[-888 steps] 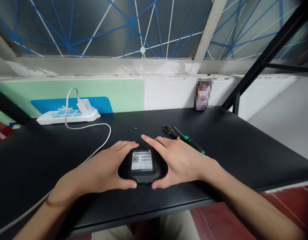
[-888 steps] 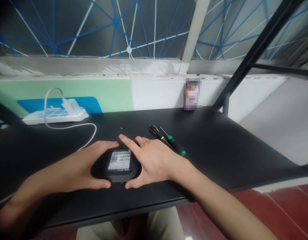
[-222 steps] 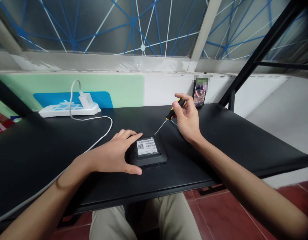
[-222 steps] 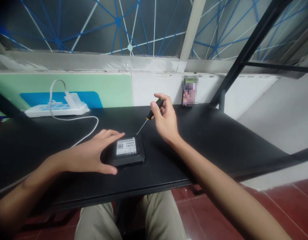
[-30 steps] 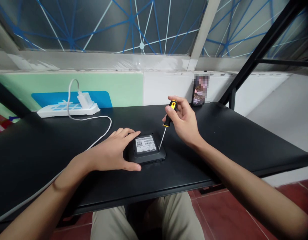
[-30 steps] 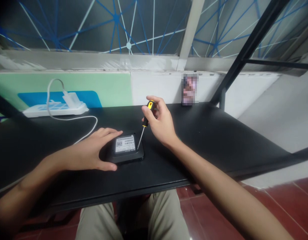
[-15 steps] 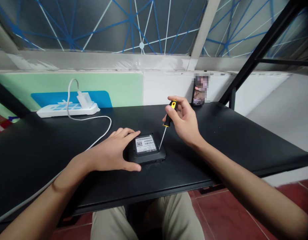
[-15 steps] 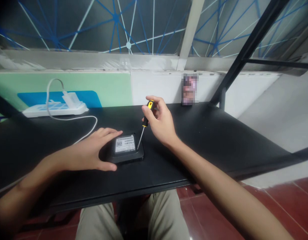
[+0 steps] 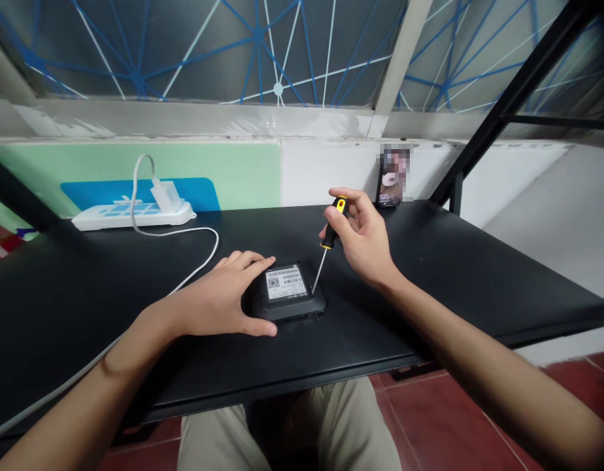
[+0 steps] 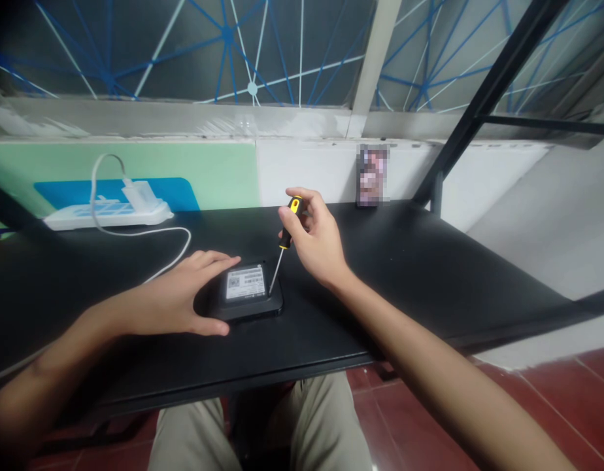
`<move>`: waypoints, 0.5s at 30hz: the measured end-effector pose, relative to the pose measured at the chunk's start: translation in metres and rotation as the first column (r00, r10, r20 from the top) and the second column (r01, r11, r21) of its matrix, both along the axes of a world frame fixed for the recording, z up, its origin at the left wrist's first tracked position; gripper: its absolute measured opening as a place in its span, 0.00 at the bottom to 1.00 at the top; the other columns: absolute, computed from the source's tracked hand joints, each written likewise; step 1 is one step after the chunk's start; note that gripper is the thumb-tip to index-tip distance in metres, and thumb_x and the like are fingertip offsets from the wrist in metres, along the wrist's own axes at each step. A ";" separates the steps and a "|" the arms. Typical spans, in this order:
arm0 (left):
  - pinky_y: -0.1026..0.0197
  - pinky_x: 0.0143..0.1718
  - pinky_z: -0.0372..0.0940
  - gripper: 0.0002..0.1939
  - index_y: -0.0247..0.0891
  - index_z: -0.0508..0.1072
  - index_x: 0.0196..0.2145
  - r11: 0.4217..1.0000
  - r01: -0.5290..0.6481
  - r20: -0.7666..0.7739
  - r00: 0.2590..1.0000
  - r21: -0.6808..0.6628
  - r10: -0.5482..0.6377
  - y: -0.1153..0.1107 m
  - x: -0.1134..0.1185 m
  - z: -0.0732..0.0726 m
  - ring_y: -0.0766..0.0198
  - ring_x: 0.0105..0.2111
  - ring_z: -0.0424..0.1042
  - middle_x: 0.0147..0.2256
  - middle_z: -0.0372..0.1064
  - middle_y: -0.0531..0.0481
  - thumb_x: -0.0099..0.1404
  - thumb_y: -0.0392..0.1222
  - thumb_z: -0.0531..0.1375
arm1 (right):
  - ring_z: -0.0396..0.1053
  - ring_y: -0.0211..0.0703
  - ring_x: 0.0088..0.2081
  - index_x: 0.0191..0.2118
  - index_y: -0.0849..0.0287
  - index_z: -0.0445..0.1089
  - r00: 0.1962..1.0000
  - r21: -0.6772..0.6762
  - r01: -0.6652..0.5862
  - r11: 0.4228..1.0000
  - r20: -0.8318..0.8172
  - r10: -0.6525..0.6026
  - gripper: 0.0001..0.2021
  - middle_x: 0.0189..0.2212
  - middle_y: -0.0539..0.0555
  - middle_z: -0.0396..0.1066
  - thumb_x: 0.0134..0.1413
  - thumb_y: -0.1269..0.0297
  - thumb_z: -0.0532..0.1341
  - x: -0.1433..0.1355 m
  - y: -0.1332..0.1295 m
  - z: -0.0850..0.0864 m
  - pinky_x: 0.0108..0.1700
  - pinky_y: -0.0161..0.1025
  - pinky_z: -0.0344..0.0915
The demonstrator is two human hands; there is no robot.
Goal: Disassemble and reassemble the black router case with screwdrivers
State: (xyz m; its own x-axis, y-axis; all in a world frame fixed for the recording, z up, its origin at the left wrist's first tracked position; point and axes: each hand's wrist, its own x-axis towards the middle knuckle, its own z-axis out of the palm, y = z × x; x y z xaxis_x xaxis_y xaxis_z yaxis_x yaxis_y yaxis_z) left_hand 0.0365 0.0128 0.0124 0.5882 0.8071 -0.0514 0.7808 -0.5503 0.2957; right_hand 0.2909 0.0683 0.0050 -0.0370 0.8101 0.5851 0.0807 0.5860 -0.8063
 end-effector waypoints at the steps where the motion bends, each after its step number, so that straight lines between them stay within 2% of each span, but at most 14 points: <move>1: 0.41 0.64 0.55 0.55 0.38 0.51 0.71 1.000 -0.001 0.000 1.000 -0.001 0.001 0.000 0.000 0.000 0.40 0.63 0.55 0.66 0.53 0.38 0.56 0.68 0.65 | 0.72 0.36 0.27 0.50 0.48 0.66 1.000 -0.002 0.000 1.000 -0.004 0.000 0.14 0.35 0.48 0.65 0.60 0.56 0.63 0.000 0.000 0.000 0.28 0.39 0.73; 4: 0.42 0.64 0.54 0.56 0.37 0.51 0.71 1.000 -0.004 -0.003 1.000 -0.006 0.004 0.000 0.000 0.000 0.40 0.63 0.55 0.66 0.53 0.38 0.55 0.68 0.65 | 0.70 0.36 0.27 0.50 0.47 0.67 1.000 0.002 0.020 1.000 -0.004 -0.020 0.14 0.34 0.48 0.65 0.59 0.55 0.64 0.001 0.001 0.001 0.27 0.39 0.72; 10: 0.43 0.64 0.55 0.56 0.36 0.52 0.70 1.000 0.002 0.037 0.999 0.014 -0.003 0.000 0.003 -0.004 0.40 0.63 0.56 0.65 0.55 0.38 0.55 0.69 0.65 | 0.68 0.37 0.28 0.51 0.47 0.67 0.987 0.120 0.152 0.981 -0.069 -0.144 0.17 0.35 0.50 0.65 0.57 0.51 0.66 0.004 0.002 0.005 0.28 0.41 0.73; 15: 0.42 0.65 0.55 0.56 0.36 0.52 0.70 0.999 0.017 0.064 0.998 0.028 -0.019 -0.002 0.007 -0.007 0.41 0.63 0.55 0.65 0.55 0.37 0.55 0.69 0.65 | 0.72 0.39 0.30 0.51 0.46 0.64 0.990 0.147 0.116 0.982 -0.099 -0.102 0.19 0.37 0.50 0.66 0.57 0.50 0.66 -0.005 -0.006 0.006 0.30 0.43 0.75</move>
State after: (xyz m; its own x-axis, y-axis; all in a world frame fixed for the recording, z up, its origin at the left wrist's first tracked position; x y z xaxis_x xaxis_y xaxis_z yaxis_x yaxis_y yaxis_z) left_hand 0.0430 0.0108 0.0055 0.6041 0.7968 0.0094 0.7505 -0.5729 0.3295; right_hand 0.2864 0.0626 0.0105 0.1054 0.7080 0.6983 0.0818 0.6937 -0.7156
